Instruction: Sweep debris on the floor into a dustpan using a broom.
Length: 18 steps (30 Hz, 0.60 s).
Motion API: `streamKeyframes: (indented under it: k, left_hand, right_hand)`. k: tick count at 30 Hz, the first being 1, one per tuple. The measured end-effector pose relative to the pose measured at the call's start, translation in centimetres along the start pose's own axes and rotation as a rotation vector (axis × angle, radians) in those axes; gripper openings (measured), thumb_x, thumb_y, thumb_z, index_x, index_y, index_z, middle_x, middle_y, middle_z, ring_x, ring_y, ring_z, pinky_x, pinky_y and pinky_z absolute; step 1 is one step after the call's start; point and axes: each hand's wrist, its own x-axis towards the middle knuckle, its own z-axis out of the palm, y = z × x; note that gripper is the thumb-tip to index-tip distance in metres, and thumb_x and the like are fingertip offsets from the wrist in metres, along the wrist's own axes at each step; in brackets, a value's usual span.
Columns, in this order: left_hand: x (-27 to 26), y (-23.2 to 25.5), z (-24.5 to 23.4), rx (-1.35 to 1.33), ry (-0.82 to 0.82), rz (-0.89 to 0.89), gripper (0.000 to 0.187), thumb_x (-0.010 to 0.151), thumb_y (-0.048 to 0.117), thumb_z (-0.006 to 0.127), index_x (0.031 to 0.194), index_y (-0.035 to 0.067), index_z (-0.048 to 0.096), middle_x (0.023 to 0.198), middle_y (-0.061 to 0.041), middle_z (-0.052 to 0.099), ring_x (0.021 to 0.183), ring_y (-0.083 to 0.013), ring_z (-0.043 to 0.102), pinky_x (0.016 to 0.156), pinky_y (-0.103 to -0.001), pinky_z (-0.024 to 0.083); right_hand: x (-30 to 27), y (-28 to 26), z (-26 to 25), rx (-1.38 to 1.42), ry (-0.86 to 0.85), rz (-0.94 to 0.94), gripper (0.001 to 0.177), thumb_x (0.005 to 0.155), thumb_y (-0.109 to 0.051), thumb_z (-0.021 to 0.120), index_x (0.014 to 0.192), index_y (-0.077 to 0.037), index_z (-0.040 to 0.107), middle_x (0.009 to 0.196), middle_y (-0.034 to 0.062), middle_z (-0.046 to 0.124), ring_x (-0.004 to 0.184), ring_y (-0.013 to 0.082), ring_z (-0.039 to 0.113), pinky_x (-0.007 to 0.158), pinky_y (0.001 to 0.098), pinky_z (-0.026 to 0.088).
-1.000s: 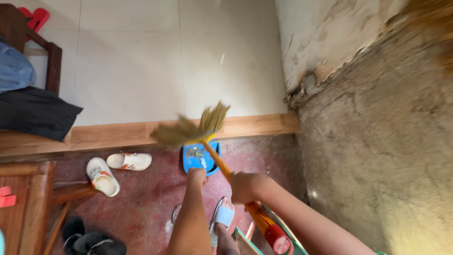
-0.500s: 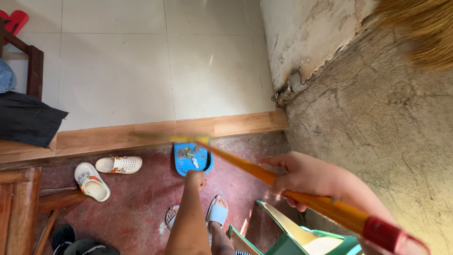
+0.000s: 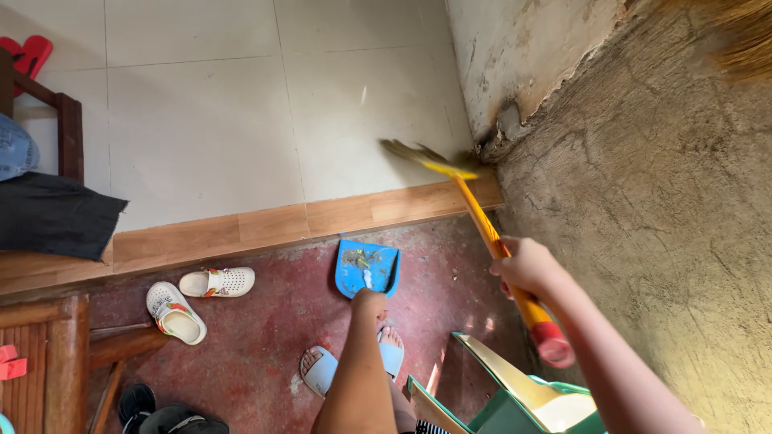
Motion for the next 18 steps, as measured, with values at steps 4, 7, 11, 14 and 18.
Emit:
streamKeyframes:
  k: [4,7,11,14,18]
  left_hand:
    - [0.1,0.2,2.8,0.106,-0.003,0.035,0.017,0.081,0.0,0.059,0.068,-0.01,0.063,0.065,-0.027,0.065,0.052,-0.0274,0.067,0.04,-0.038,0.046]
    - [0.1,2.1,6.6,0.064,-0.016,0.019,0.016,0.082,0.001,0.059,0.071,-0.01,0.063,0.067,-0.025,0.065,0.053,-0.0274,0.068,0.041,-0.038,0.047]
    - [-2.0,3.9,10.0,0.012,-0.05,-0.004,0.015,0.084,0.001,0.059,0.075,-0.01,0.064,0.069,-0.024,0.066,0.054,-0.0273,0.069,0.041,-0.037,0.048]
    - [-3.0,5.1,10.6,-0.03,-0.063,-0.014,0.014,0.085,0.002,0.058,0.078,-0.009,0.064,0.071,-0.022,0.066,0.055,-0.0273,0.069,0.041,-0.037,0.048]
    - [-4.6,6.4,11.5,-0.062,-0.066,-0.054,0.014,0.087,0.003,0.058,0.082,-0.009,0.065,0.073,-0.021,0.067,0.056,-0.0273,0.07,0.041,-0.036,0.049]
  right_hand:
    - [5.0,5.4,3.5,-0.112,-0.055,0.073,0.055,0.083,-0.007,0.074,0.137,-0.013,0.064,0.079,0.0139,0.073,0.058,0.0246,0.07,0.058,0.0388,0.062]
    - [2.9,5.9,3.5,-0.189,-0.187,0.051,0.037,0.084,-0.011,0.07,0.121,-0.003,0.071,0.073,0.0116,0.073,0.056,0.0206,0.071,0.054,0.0359,0.061]
    - [-3.3,3.4,-2.3,0.215,-0.467,0.046,0.046,0.08,-0.008,0.067,0.124,0.002,0.069,0.059,0.0111,0.06,0.045,0.0199,0.059,0.043,0.0346,0.048]
    - [-7.8,1.8,-6.8,0.273,-0.499,0.066,0.057,0.077,-0.009,0.07,0.133,-0.004,0.066,0.054,0.0109,0.056,0.04,0.0198,0.053,0.038,0.034,0.042]
    - [-13.3,-0.4,-8.8,0.155,-0.444,0.12,0.074,0.073,-0.003,0.072,0.145,-0.014,0.058,0.055,0.0106,0.059,0.041,0.0234,0.056,0.04,0.0387,0.048]
